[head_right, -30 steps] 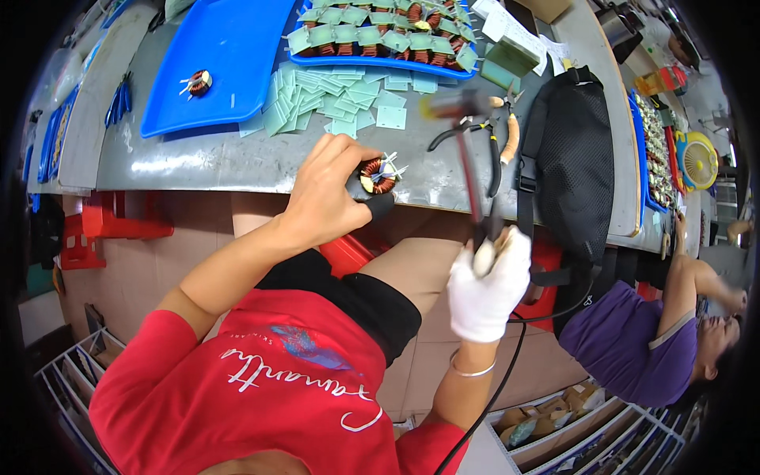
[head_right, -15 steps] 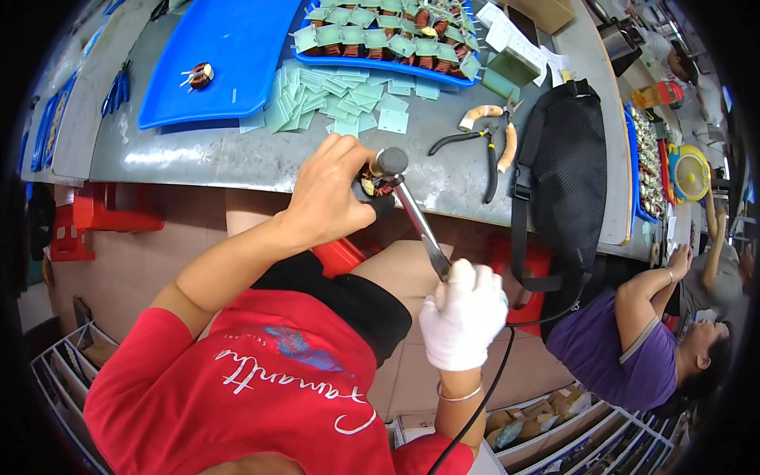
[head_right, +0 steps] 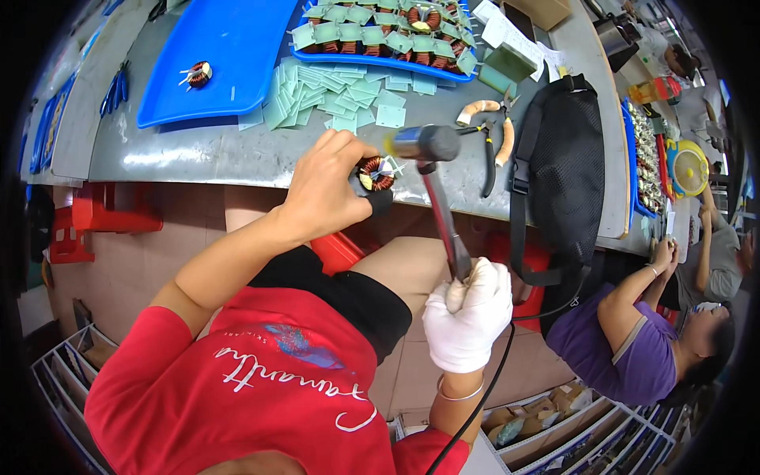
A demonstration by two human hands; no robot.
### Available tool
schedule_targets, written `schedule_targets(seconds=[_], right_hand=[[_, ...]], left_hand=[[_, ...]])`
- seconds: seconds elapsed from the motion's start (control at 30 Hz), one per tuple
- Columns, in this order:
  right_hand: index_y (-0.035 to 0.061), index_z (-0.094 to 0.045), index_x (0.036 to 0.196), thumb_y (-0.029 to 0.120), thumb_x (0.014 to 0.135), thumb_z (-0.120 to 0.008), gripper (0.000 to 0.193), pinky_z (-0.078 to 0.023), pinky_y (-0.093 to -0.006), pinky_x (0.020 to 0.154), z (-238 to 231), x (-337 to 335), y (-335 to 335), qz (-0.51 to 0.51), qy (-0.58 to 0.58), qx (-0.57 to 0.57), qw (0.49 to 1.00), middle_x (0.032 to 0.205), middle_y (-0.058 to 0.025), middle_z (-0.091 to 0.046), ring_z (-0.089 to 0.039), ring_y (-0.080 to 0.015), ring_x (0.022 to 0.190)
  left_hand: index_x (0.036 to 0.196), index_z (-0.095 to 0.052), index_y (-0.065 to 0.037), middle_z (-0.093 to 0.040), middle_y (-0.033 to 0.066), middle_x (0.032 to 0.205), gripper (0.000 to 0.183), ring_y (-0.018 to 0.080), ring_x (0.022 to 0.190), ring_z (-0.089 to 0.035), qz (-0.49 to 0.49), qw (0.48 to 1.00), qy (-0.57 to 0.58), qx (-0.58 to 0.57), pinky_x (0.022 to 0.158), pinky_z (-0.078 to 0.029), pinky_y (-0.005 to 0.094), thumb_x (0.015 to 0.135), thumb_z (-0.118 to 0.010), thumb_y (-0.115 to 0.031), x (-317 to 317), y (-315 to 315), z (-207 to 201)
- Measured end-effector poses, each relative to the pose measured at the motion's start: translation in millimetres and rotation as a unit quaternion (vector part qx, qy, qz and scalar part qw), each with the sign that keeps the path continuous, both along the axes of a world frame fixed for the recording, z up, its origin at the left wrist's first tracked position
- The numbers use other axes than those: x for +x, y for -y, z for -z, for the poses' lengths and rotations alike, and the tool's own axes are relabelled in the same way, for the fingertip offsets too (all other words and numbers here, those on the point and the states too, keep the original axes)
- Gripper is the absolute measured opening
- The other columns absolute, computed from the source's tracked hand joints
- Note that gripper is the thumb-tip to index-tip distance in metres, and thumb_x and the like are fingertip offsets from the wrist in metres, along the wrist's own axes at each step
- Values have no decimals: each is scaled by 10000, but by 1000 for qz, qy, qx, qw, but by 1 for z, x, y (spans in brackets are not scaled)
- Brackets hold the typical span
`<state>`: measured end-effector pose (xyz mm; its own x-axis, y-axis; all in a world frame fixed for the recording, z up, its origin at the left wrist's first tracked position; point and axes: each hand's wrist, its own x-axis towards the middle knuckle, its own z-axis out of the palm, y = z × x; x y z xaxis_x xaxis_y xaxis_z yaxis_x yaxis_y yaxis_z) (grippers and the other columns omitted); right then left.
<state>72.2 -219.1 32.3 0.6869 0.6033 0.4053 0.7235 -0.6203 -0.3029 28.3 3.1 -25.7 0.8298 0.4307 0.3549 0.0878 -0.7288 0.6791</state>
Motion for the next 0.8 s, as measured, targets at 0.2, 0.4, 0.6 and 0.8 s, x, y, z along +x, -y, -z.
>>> schedule_targets(seconds=[0.2, 0.4, 0.6, 0.8], right_hand=[[-27, -514, 1120, -99, 668, -623, 471, -434, -249, 634, 16, 1, 16, 35, -100, 37, 994, 756, -56, -478, -457, -138, 630], [-1, -528, 964, -90, 653, -567, 326, -405, -288, 578, 19, -4, 14, 95, -265, 126, 951, 713, -91, -450, -422, -203, 578], [3, -536, 957, -85, 660, -566, 311, -398, -269, 571, 18, 1, 10, 80, -258, 145, 952, 709, -74, -458, -406, -172, 570], [4, -545, 969, -75, 663, -572, 317, -421, -276, 605, 19, 11, 10, 112, -268, 159, 944, 721, -81, -486, -449, -186, 604]], left_hand=[[1035, -630, 16, -579, 102, 978, 419, 222, 889, -586, 44, 980, 36, -192, 770, -489, 313, 654, -766, -93, -5, 1, 0], [1324, -447, -50, -547, 122, 1105, 635, 160, 955, -588, 142, 843, 67, -515, 857, -486, 284, 774, -764, -72, -7, -7, -12], [1345, -429, -61, -542, 116, 1130, 511, 189, 1002, -598, 185, 776, 96, -596, 930, -465, 309, 874, -626, -30, -5, -12, -17], [1369, -403, -27, -537, 144, 1189, 455, 290, 1027, -623, 184, 779, 43, -597, 899, -511, 341, 936, -538, -60, 15, -17, -41]])
